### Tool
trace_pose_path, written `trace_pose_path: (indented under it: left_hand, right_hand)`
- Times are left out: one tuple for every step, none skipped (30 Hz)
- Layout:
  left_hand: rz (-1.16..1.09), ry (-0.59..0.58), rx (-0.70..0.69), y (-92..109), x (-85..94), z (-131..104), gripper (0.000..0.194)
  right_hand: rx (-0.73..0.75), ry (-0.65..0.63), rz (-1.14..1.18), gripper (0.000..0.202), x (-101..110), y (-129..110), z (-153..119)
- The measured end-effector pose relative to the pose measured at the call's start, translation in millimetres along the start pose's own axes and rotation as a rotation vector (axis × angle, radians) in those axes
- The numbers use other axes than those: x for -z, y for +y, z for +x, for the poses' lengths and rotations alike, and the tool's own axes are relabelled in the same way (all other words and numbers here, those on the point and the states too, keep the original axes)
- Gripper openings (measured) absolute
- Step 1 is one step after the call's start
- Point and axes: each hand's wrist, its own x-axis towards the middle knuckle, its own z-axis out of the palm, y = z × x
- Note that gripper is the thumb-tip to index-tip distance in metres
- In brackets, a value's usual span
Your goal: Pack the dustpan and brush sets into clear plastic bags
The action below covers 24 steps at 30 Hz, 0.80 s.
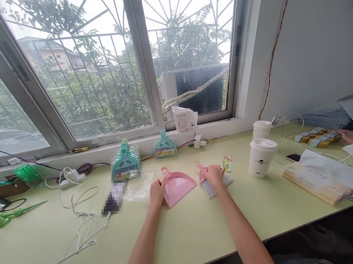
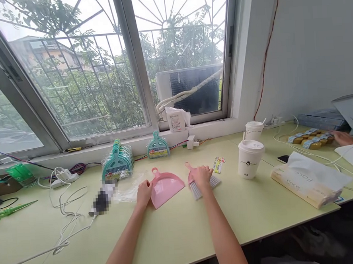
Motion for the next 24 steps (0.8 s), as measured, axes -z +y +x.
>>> trace_pose_path:
  left_hand:
    - [0.015,-0.026,-0.027,4,-0.1,-3,0.027]
    - [0.019,-0.063,-0.071,9,-0.6,-6,0.028]
    - [0.011,-0.114,-0.140,15,-1.3,-10,0.029]
    - [-0.005,-0.174,-0.229,21,-2.1,-14,0.030]
    - [-0.026,-0.230,-0.334,28,-2.8,-19,0.029]
    - [-0.046,-0.271,-0.450,35,-3.2,-23,0.028]
    - [-0.056,-0.280,-0.559,40,-3.2,-27,0.024]
    - [-0.050,-0.257,-0.652,44,-2.9,-30,0.019]
    - [-0.027,-0.205,-0.713,46,-2.4,-31,0.015]
    - [0.009,-0.138,-0.745,45,-1.9,-30,0.017]
    - [0.055,-0.076,-0.755,43,-1.5,-28,0.025]
    - [0.104,-0.035,-0.750,39,-1.3,-25,0.033]
    - [0.145,-0.019,-0.736,34,-1.4,-22,0.037]
    - [0.176,-0.029,-0.723,29,-1.8,-19,0.038]
    - [0.196,-0.059,-0.715,24,-2.3,-16,0.037]
    - [0.201,-0.094,-0.707,20,-2.8,-14,0.034]
    - [0.199,-0.122,-0.703,18,-3.1,-12,0.032]
    - [0.196,-0.130,-0.706,17,-3.2,-12,0.031]
    - [0.193,-0.119,-0.717,17,-3.1,-12,0.032]
    - [0.197,-0.106,-0.738,18,-2.7,-12,0.035]
    - [0.201,-0.102,-0.763,19,-2.3,-13,0.037]
    - [0.203,-0.113,-0.789,21,-1.7,-13,0.038]
    - [0.200,-0.137,-0.810,22,-1.4,-14,0.038]
    - [0.193,-0.168,-0.826,23,-1.3,-15,0.037]
  right_hand:
    - [0.014,0.002,0.073,0.021,2,-5,-1]
    - [0.038,-0.007,0.146,0.021,2,-10,-2]
    - [0.075,-0.026,0.207,0.022,2,-17,-4]
    - [0.125,-0.054,0.250,0.022,1,-25,-8]
    - [0.193,-0.090,0.273,0.022,0,-32,-12]
    - [0.269,-0.124,0.279,0.021,-3,-39,-17]
    - [0.344,-0.151,0.274,0.020,-6,-46,-22]
    - [0.412,-0.168,0.266,0.020,-9,-51,-26]
    - [0.465,-0.178,0.257,0.020,-12,-55,-30]
    - [0.504,-0.184,0.250,0.021,-15,-57,-32]
    - [0.529,-0.188,0.246,0.022,-17,-59,-34]
    - [0.545,-0.195,0.246,0.022,-19,-59,-34]
    - [0.554,-0.205,0.252,0.021,-21,-59,-34]
    - [0.561,-0.216,0.261,0.020,-21,-59,-34]
    - [0.567,-0.225,0.271,0.019,-22,-59,-33]
    - [0.572,-0.229,0.280,0.018,-23,-59,-33]
    - [0.579,-0.230,0.286,0.018,-23,-59,-33]
    - [0.588,-0.225,0.289,0.018,-23,-60,-33]
    - [0.594,-0.218,0.287,0.018,-24,-60,-34]
    - [0.598,-0.213,0.283,0.018,-24,-60,-34]
    - [0.597,-0.211,0.275,0.018,-25,-61,-34]
    - [0.598,-0.213,0.266,0.018,-25,-61,-34]
    - [0.600,-0.218,0.254,0.018,-26,-61,-33]
    - [0.605,-0.222,0.241,0.018,-26,-61,-32]
